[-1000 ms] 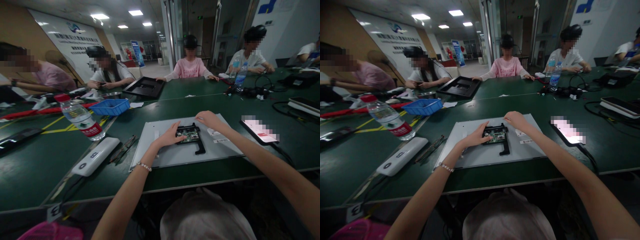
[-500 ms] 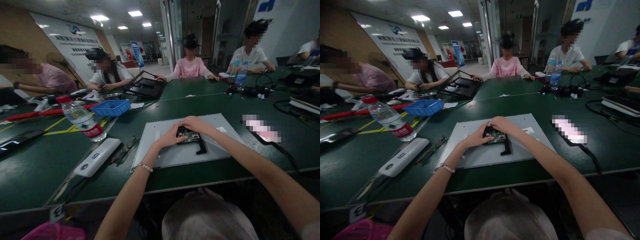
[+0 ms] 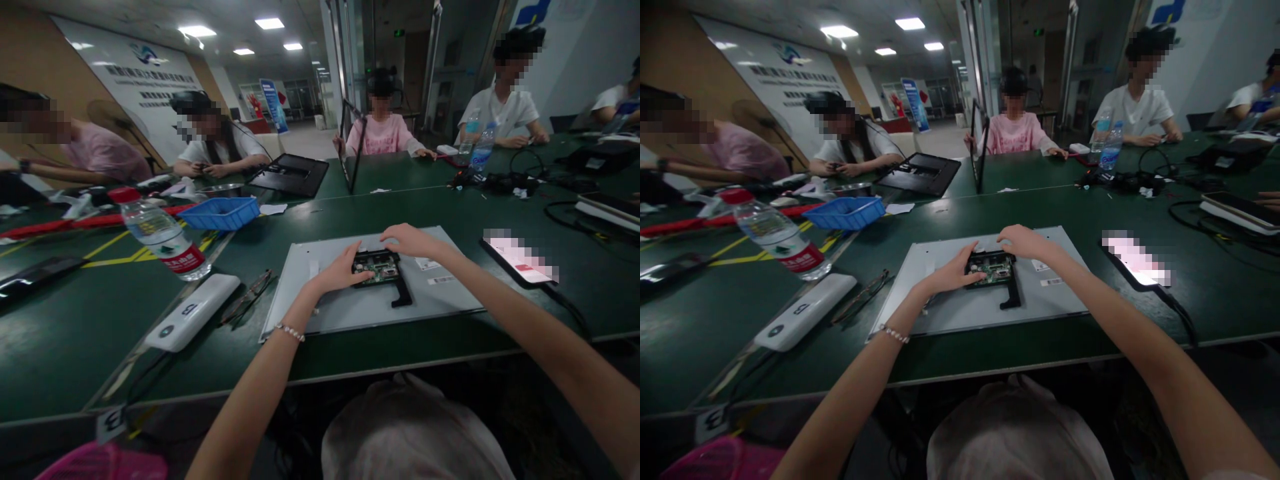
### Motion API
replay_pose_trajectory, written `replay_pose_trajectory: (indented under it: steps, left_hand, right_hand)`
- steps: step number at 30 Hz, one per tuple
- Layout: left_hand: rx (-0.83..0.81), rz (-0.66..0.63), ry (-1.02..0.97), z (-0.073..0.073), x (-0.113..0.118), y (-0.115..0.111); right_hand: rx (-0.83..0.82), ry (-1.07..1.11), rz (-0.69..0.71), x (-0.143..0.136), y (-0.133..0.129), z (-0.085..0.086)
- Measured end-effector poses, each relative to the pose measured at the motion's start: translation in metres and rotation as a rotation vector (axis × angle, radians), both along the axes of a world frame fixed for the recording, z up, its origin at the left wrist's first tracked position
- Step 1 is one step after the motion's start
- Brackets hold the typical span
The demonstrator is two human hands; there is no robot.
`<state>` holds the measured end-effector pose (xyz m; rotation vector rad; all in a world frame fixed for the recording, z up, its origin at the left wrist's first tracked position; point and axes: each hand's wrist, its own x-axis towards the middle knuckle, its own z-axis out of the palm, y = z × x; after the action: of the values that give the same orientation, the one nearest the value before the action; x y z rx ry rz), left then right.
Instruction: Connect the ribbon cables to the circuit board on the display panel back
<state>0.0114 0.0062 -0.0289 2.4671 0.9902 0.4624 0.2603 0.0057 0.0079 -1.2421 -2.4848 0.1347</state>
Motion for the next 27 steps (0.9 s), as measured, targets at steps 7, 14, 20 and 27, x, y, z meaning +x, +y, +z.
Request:
replay_pose_trajectory:
  steps: [7,14,20,27]
  left_hand:
    - [0.01,0.001,0.002,0.0,0.0,0.0]
    - [0.002,0.006,0.03,0.002,0.0,0.0]
    - [-0.005,0.01,0.05,0.005,0.0,-0.002]
    - [0.007,0.014,0.046,0.002,0.0,0.0]
  right_hand:
    - [-0.127,0.061,-0.255,0.059,-0.022,-0.013]
    - [-0.308,0.085,-0.235,0.064,-0.034,-0.018]
    - [-0.364,-0.046,-0.325,0.064,-0.037,-0.003]
    - [-0.461,0.222,-0.355,0.067,-0.049,0.001]
